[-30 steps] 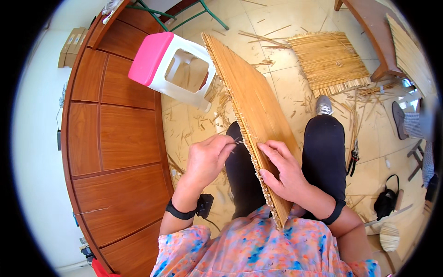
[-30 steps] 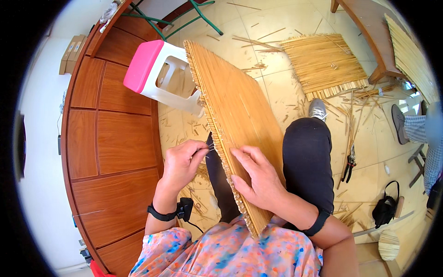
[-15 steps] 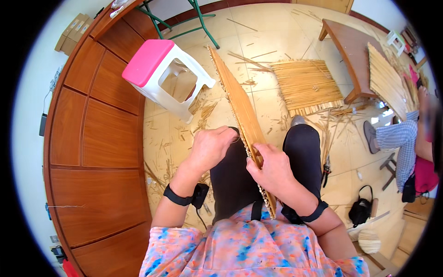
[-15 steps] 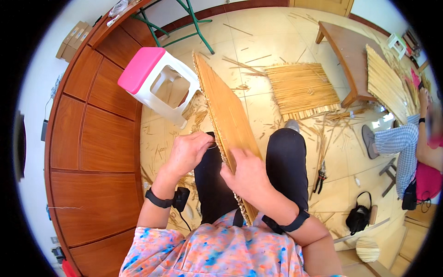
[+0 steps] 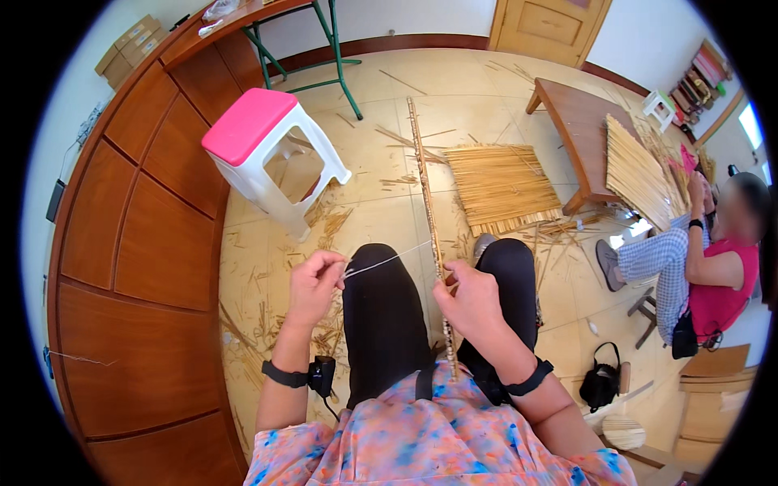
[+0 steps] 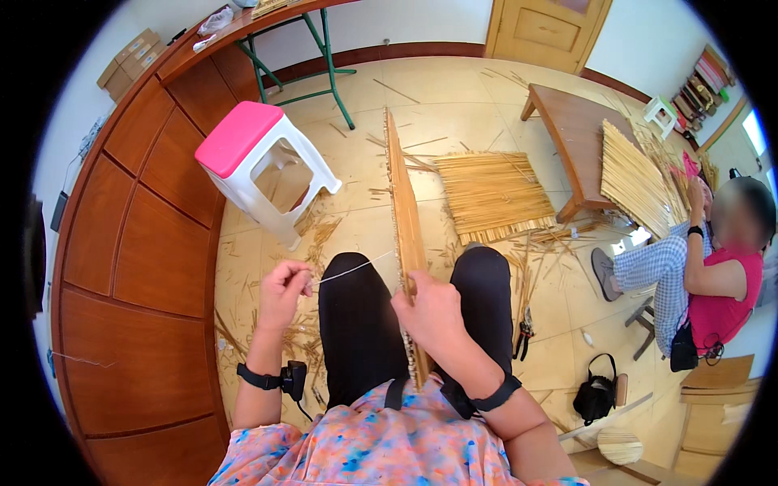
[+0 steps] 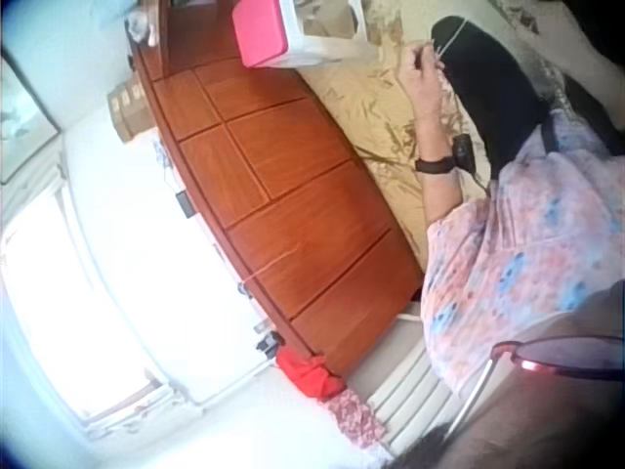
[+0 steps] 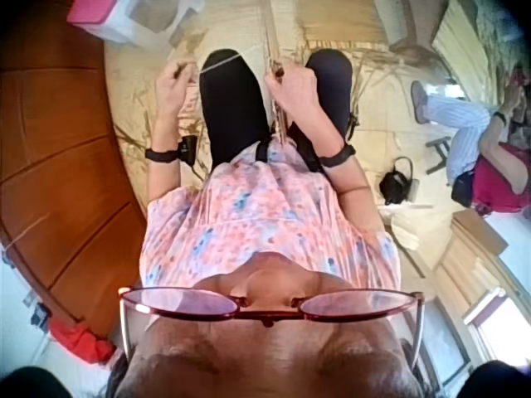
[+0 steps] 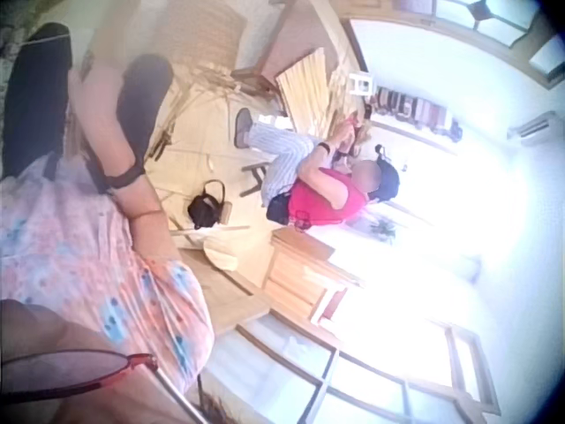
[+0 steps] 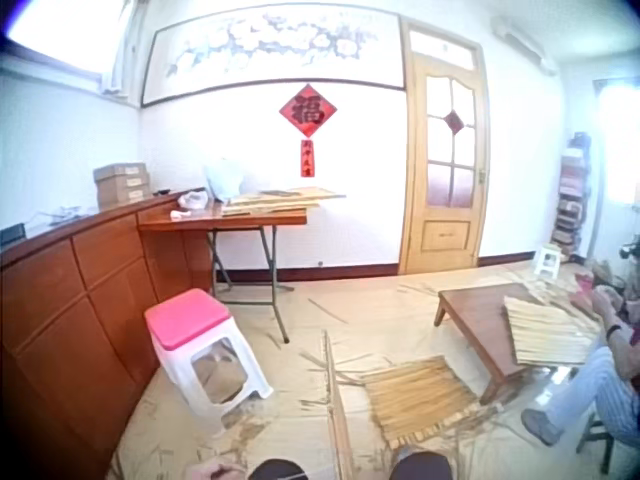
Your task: The person weaves bamboo mats by threading a needle through the slats, handling the large woven sheet to align the edges, and using a pair of shears to trim excess material.
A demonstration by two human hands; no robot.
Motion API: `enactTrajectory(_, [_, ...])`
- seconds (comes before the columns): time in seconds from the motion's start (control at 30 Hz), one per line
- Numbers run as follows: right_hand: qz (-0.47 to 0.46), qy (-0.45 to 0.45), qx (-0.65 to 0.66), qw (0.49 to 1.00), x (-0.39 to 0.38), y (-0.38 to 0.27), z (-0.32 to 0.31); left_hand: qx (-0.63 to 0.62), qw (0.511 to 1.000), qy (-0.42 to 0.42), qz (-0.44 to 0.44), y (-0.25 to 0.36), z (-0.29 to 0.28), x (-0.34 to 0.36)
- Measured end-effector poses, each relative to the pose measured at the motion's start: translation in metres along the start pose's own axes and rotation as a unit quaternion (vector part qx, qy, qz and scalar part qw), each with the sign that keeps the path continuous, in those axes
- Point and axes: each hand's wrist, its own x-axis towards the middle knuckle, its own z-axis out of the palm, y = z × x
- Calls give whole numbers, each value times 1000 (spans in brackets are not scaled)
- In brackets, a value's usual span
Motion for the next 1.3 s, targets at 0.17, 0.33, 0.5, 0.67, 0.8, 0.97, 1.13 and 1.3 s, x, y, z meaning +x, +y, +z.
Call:
enactTrajectory(0.17, [13,12,-26,1000,-1,-5,-8,-211,976,20,43,48,23,0])
enactTrajectory(0.33, [41,-3,-14,999,1,-4,-12,-300,949,-31,94,88,51,10])
enactTrajectory(0.5, [-236,274,-63,930,4,-27,-29,-204,973,-87,57,116,59,14])
enactTrajectory(0.67, [-456,248,-195,832,21,-55,-74,29,976,-171,132,130,70,14])
enactTrajectory(0.8, [-475,214,-232,821,23,-55,-82,-74,982,-175,12,143,70,14])
enactTrajectory(0.97, [-469,258,-244,808,30,-57,-95,-111,969,-220,5,145,64,12])
enactTrajectory(1.13, [-383,312,-119,861,46,-47,-101,-117,979,-165,24,141,48,15])
enactTrajectory(1.3, [-241,247,149,927,49,-50,-87,-97,984,-111,97,146,39,21])
